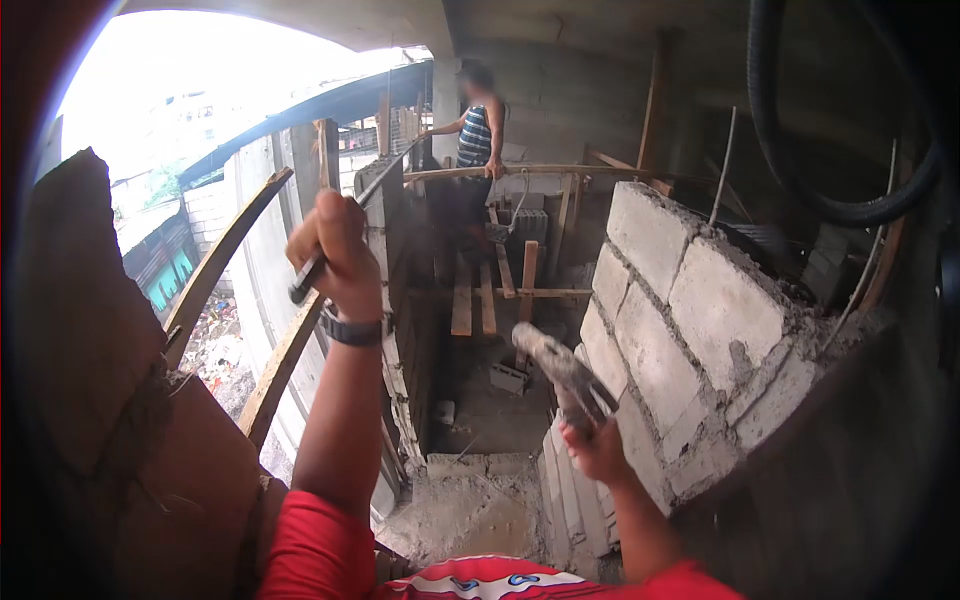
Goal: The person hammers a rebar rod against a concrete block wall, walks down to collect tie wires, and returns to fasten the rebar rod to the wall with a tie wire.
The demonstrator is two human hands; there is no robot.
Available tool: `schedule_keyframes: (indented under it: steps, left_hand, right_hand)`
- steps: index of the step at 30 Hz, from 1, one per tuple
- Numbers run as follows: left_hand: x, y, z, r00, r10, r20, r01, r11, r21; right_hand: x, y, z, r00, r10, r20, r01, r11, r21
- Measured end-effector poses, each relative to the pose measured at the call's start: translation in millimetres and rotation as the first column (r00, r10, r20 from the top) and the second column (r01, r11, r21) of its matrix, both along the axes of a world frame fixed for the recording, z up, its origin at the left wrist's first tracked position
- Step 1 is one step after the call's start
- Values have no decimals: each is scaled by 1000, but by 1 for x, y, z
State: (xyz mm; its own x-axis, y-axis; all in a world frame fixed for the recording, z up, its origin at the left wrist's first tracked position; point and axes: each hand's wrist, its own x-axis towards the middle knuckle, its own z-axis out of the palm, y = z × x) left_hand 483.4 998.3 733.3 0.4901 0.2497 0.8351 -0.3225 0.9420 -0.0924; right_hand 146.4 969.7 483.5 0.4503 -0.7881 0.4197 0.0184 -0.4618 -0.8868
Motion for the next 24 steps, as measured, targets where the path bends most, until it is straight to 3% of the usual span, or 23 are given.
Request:
schedule_keyframes:
  steps: [2,3,4,5,6,7,9,10,13,15,17,18,19,21,22,24]
  left_hand:
    - [7,6,7,1000,-21,-4,21,999,34]
    - [14,5,9,1000,15,-1,-15,999,51]
    - [15,2,10,996,91,-24,-89,994,65]
    - [17,-2,9,983,174,-52,-170,982,76]
    - [25,-9,4,973,223,-52,-222,974,36]
    - [28,-5,7,859,512,29,-508,857,-85]
    - [16,18,6,918,391,69,-397,903,167]
    - [16,22,6,921,379,91,-390,902,187]
    - [6,39,14,882,446,151,-469,860,200]
    - [4,38,16,914,359,187,-391,901,185]
    - [9,33,15,937,275,217,-327,908,262]
    - [7,36,18,931,293,219,-342,909,238]
    - [5,36,19,949,247,196,-292,924,247]
    - [7,40,23,921,337,194,-373,906,200]
    - [7,42,25,923,335,189,-369,909,192]
    - [5,43,25,895,425,135,-440,890,117]
  right_hand:
    - [0,8,37,995,-105,0,100,950,-295]
    - [2,10,58,994,-107,7,103,947,-305]
    - [5,13,79,971,-234,42,203,725,-658]
    - [8,18,95,937,-325,127,249,368,-896]
    - [7,25,103,954,-296,57,220,553,-804]
    - [9,32,119,960,-273,60,204,539,-817]
    - [15,49,154,982,-191,3,125,629,-767]
    - [19,53,169,974,-225,-1,113,491,-864]
    - [33,70,204,975,-219,-33,59,401,-914]
    - [37,80,217,974,-222,-44,45,380,-924]
    - [38,84,224,961,-278,13,87,254,-963]
    - [37,91,227,935,-350,53,139,228,-964]
    - [35,94,228,936,-348,50,131,215,-968]
    - [33,99,233,958,-274,87,132,150,-980]
    - [37,111,236,972,-218,86,140,243,-960]
    - [44,116,243,974,-219,55,105,222,-969]
